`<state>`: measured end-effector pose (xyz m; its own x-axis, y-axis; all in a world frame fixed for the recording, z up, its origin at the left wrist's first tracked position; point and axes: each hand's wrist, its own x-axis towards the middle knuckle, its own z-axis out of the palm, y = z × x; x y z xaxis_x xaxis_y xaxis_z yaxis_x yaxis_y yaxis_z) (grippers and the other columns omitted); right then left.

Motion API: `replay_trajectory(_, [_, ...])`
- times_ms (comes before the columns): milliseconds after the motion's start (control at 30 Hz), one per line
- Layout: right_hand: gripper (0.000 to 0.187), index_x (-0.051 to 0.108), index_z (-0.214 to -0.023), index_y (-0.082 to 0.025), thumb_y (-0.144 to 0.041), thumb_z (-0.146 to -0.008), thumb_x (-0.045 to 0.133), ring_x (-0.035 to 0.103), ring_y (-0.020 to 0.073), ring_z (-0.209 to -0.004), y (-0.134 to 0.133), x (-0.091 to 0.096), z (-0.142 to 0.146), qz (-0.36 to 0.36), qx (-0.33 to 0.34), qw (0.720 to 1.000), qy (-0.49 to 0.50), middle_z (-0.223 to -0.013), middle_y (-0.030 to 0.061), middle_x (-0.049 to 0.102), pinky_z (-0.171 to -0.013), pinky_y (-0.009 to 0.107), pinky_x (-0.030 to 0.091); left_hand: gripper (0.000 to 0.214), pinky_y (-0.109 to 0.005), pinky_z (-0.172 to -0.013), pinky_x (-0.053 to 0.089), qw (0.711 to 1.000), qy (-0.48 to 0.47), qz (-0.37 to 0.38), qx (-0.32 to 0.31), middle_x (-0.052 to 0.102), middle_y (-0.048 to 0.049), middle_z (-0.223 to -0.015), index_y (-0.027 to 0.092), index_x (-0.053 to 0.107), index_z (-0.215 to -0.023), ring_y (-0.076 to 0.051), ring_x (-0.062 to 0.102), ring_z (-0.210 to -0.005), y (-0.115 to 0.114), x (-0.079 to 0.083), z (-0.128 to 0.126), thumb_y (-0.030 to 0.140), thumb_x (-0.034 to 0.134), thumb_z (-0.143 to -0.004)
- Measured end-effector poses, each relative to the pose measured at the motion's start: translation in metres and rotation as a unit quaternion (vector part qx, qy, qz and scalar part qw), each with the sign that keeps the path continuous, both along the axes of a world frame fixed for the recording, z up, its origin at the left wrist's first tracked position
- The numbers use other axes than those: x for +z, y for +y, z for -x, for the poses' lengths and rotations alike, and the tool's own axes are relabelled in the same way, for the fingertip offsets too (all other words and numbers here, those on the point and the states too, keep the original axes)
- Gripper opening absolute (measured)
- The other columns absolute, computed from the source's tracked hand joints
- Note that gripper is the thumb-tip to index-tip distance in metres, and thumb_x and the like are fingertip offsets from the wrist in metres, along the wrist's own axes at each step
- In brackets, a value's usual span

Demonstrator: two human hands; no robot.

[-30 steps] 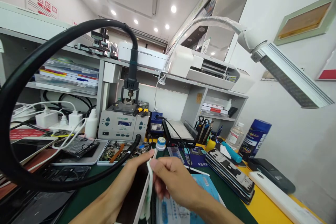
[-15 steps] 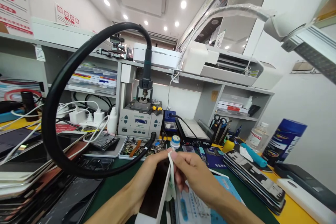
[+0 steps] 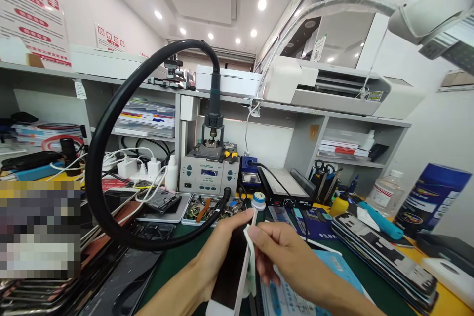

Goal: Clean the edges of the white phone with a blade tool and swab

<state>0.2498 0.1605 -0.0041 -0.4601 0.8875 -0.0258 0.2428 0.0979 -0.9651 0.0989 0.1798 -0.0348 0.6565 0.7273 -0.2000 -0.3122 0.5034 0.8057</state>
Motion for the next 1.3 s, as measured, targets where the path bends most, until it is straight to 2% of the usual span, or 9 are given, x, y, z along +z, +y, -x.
replay_trajectory(133, [0.06,0.05,-0.069,-0.018,-0.073,-0.093,0.053,0.052,0.0076,-0.045,-0.005,0.003,0.0,0.002,0.039,0.999,-0.016,-0.056,-0.0015,0.058,-0.041,0.017,0.034,0.096,-0.03,-0.061,0.051,0.998,0.029,0.044,-0.017,0.06,-0.0173,-0.044,0.004,0.07,-0.045,-0.022,0.063,-0.05,0.003,-0.001,0.001,0.083,0.033,-0.084])
replay_trajectory(333, [0.059,0.051,-0.07,-0.017,-0.071,-0.095,0.052,0.054,0.0077,-0.046,0.001,0.0,-0.001,-0.001,0.036,0.999,0.018,-0.059,-0.0012,0.059,-0.042,0.017,0.035,0.09,-0.033,-0.068,0.051,1.0,0.011,-0.015,-0.004,0.065,-0.0196,-0.05,0.008,0.07,-0.045,-0.024,0.064,-0.055,0.001,0.002,-0.001,0.077,0.03,-0.089])
replay_trajectory(500, [0.061,0.051,-0.072,-0.017,-0.075,-0.092,0.052,0.054,0.0077,-0.046,-0.003,0.0,0.0,0.006,0.05,0.999,0.0,-0.06,-0.0012,0.06,-0.042,0.017,0.036,0.095,-0.032,-0.062,0.048,0.999,0.042,0.001,-0.03,0.063,-0.0214,-0.05,0.007,0.069,-0.045,-0.026,0.065,-0.053,0.001,0.002,0.0,0.08,0.026,-0.086])
replay_trajectory(600, [0.061,0.053,-0.071,-0.017,-0.074,-0.092,0.054,0.055,0.0081,-0.046,-0.001,0.002,-0.002,0.006,0.051,0.999,0.01,-0.06,-0.0004,0.06,-0.042,0.017,0.036,0.092,-0.032,-0.064,0.049,0.999,0.029,-0.016,-0.023,0.062,-0.0186,-0.049,0.009,0.068,-0.045,-0.025,0.065,-0.054,-0.002,0.004,0.001,0.081,0.028,-0.087])
replay_trajectory(733, [0.061,0.054,-0.07,-0.016,-0.073,-0.093,0.054,0.055,0.0085,-0.047,0.002,0.003,-0.003,-0.009,0.018,0.999,0.037,-0.059,-0.0002,0.06,-0.043,0.018,0.037,0.082,-0.029,-0.066,0.048,0.998,-0.018,-0.055,0.006,0.063,-0.0132,-0.05,0.011,0.07,-0.051,-0.022,0.065,-0.058,-0.005,0.006,0.001,0.071,0.035,-0.093])
replay_trajectory(933, [0.064,0.053,-0.071,-0.017,-0.078,-0.09,0.053,0.055,0.0086,-0.046,-0.002,0.001,0.0,0.013,0.047,0.999,0.013,-0.058,-0.0007,0.06,-0.041,0.017,0.035,0.1,-0.032,-0.059,0.045,0.998,0.044,-0.012,-0.047,0.063,-0.0206,-0.049,0.009,0.068,-0.044,-0.024,0.06,-0.05,-0.002,0.006,0.001,0.08,0.014,-0.089])
replay_trajectory(1133, [0.059,0.053,-0.069,-0.018,-0.071,-0.093,0.056,0.054,0.0089,-0.047,0.005,0.003,-0.004,0.008,-0.049,0.997,0.055,-0.056,-0.0025,0.057,-0.043,0.018,0.036,0.074,-0.03,-0.062,0.046,0.993,-0.045,-0.1,0.053,0.067,-0.0112,-0.056,0.013,0.071,-0.061,-0.022,0.064,-0.056,-0.007,0.009,0.0,0.071,0.04,-0.094])
replay_trajectory(1200, [0.059,0.053,-0.071,-0.018,-0.073,-0.092,0.055,0.054,0.0096,-0.046,0.003,0.002,-0.003,0.015,-0.022,0.999,0.04,-0.056,-0.0018,0.059,-0.043,0.019,0.037,0.079,-0.03,-0.061,0.047,0.996,-0.025,-0.078,0.032,0.064,-0.0124,-0.051,0.013,0.069,-0.056,-0.023,0.064,-0.054,-0.005,0.005,-0.001,0.076,0.037,-0.091])
replay_trajectory(1300, [0.058,0.052,-0.072,-0.019,-0.074,-0.091,0.056,0.053,0.0094,-0.044,-0.003,0.001,0.001,0.022,0.049,0.999,-0.005,-0.056,-0.0007,0.061,-0.043,0.019,0.036,0.087,-0.034,-0.055,0.047,0.999,0.03,0.009,-0.025,0.06,-0.0159,-0.045,0.013,0.066,-0.052,-0.024,0.06,-0.045,0.001,-0.001,0.0,0.087,0.031,-0.081])
